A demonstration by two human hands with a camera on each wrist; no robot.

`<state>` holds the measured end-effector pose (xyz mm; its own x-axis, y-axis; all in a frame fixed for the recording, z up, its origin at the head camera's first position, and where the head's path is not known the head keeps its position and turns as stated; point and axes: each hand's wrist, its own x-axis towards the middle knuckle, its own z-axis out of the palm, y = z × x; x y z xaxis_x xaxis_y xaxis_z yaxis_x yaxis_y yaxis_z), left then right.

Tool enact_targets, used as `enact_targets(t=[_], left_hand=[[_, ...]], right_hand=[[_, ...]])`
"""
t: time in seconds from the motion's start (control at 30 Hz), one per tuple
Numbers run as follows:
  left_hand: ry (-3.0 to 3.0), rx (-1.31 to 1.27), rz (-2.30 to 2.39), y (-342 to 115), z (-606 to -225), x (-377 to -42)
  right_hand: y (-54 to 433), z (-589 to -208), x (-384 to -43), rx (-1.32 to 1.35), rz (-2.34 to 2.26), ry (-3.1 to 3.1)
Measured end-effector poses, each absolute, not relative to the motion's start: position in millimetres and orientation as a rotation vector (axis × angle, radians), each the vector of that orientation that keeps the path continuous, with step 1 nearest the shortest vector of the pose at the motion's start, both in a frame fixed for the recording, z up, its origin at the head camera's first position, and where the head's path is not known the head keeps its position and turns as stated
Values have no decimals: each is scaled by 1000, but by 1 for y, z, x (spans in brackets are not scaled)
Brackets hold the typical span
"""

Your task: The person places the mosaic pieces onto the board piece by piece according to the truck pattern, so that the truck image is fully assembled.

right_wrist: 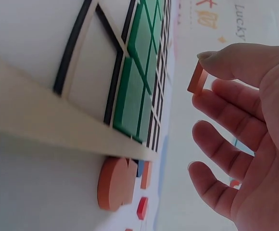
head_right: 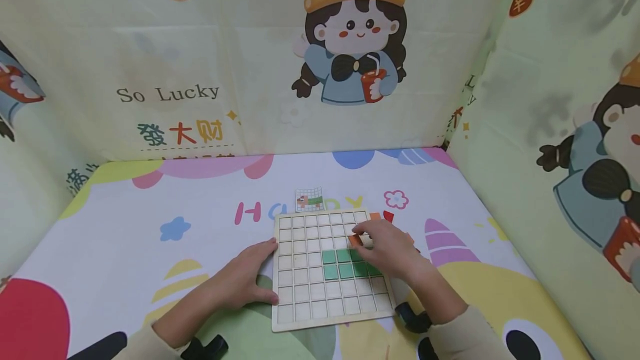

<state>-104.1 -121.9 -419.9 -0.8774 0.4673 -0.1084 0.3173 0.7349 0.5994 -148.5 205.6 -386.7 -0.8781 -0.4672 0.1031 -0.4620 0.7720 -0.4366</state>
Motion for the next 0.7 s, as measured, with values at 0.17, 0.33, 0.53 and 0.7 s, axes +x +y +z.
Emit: enact_targets(t=[0.17,0.33,0.53,0.7], left_hand=[[2687,623,861,-122,-420,-104],[2686,624,873,-122,-421,-104],[2690,625,873,-122,-421,-105],[2689,622,868,-122,-421,-104]], right_hand=[[200,-390,-146,-800,-728,2947],[193,-392,-144,-827,-694,2924],[186,-394,-143,-910,-659,2928],[181,-396,-141,-922,-645,2919]])
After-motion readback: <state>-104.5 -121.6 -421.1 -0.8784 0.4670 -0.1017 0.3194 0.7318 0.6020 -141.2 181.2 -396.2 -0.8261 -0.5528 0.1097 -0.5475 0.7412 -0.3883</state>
